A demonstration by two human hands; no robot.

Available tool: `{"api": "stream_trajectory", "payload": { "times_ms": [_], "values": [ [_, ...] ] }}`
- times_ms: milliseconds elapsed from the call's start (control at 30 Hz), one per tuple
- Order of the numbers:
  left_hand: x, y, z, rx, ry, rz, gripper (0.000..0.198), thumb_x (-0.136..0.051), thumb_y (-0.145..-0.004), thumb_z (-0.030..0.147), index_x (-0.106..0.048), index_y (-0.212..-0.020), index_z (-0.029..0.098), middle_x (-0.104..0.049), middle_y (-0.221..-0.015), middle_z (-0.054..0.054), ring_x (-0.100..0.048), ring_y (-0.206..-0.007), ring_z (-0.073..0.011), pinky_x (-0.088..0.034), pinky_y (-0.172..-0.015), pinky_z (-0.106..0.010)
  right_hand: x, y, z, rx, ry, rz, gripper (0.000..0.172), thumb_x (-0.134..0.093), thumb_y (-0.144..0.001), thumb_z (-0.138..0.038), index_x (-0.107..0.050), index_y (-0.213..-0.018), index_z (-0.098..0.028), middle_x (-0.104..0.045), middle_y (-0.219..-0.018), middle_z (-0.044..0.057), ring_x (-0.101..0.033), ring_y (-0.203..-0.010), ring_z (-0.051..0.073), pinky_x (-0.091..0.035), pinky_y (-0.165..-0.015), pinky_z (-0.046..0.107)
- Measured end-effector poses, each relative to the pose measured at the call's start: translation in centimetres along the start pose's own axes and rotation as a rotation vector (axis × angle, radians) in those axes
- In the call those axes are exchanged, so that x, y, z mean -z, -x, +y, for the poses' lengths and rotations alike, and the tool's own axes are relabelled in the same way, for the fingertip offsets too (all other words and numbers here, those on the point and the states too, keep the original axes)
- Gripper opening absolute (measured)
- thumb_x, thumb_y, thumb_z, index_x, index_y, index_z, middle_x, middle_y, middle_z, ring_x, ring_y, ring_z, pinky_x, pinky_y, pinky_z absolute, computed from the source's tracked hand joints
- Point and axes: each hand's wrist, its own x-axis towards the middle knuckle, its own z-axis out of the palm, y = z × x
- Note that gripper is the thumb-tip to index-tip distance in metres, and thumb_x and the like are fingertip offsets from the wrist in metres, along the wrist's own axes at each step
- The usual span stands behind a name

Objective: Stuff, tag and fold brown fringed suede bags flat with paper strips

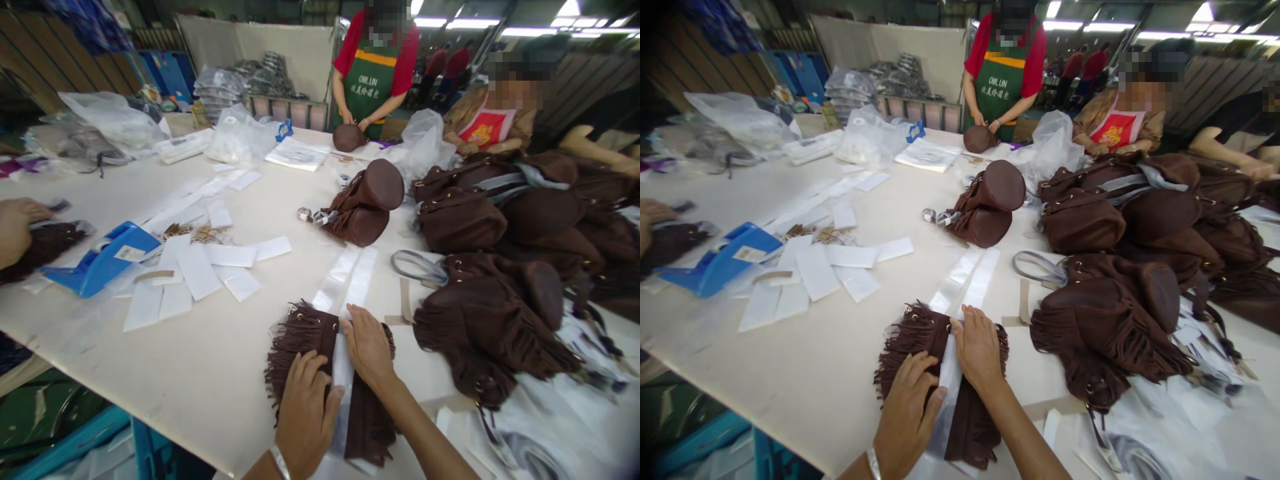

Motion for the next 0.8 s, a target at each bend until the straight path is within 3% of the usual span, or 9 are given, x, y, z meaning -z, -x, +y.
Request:
{"api": "stream_trajectory", "payload": {
  "times_ms": [167, 333, 567, 700, 800],
  "values": [
    [-0.3, -0.3, 0.9, 0.015, -0.023, 0.0, 0.015, -0.046, -0.089, 0.019, -0.061, -0.089, 0.019, -0.059, -0.124, -0.009, -0.043, -0.128, -0.0287, -0.031, -0.111, -0.061, -0.2, -0.2, 0.0, -0.007, -0.034, -0.078, 0.038, -0.032, -0.1, -0.036, -0.059, -0.116, -0.014, -0.065, -0.111, 0.011, -0.056, -0.106, 0.025, -0.036, -0.098, 0.04],
    [-0.2, -0.6, 1.4, 0.042, -0.013, -0.018, 0.017, -0.05, -0.088, 0.024, -0.062, -0.098, 0.019, -0.06, -0.12, -0.01, -0.044, -0.127, -0.0311, -0.028, -0.112, -0.063, 0.7, -0.7, 0.0, -0.014, -0.097, -0.161, 0.041, -0.026, -0.101, -0.038, -0.062, -0.107, -0.018, -0.067, -0.097, 0.008, -0.058, -0.094, 0.024, -0.037, -0.089, 0.036],
    [0.3, -0.6, 1.0, 0.05, -0.016, -0.062, 0.016, -0.048, -0.09, 0.026, -0.062, -0.094, 0.02, -0.061, -0.118, -0.009, -0.046, -0.126, -0.0302, -0.029, -0.112, -0.063, 0.5, -0.9, 0.1, 0.012, -0.073, -0.222, 0.048, -0.023, -0.101, -0.042, -0.063, -0.106, -0.017, -0.066, -0.098, 0.01, -0.058, -0.094, 0.024, -0.035, -0.09, 0.037],
    [2.1, 2.2, 0.0, -0.001, -0.057, -0.069, 0.031, -0.05, -0.091, 0.029, -0.054, -0.121, 0.021, -0.052, -0.135, -0.009, -0.037, -0.135, -0.0291, -0.029, -0.113, -0.06, 2.0, -2.1, 1.5, -0.016, -0.261, -0.322, 0.052, -0.018, -0.101, -0.047, -0.061, -0.107, -0.02, -0.066, -0.098, 0.007, -0.059, -0.092, 0.021, -0.04, -0.085, 0.032],
    [3.1, 3.6, -0.5, -0.005, -0.056, -0.047, 0.045, -0.051, -0.091, 0.029, -0.042, -0.135, 0.02, -0.043, -0.144, -0.011, -0.034, -0.137, -0.0263, -0.035, -0.113, -0.051, 3.4, -3.4, 2.9, -0.015, -0.379, -0.424, 0.052, -0.017, -0.1, -0.048, -0.061, -0.103, -0.02, -0.067, -0.097, 0.005, -0.06, -0.092, 0.02, -0.043, -0.083, 0.032]
  ]
}}
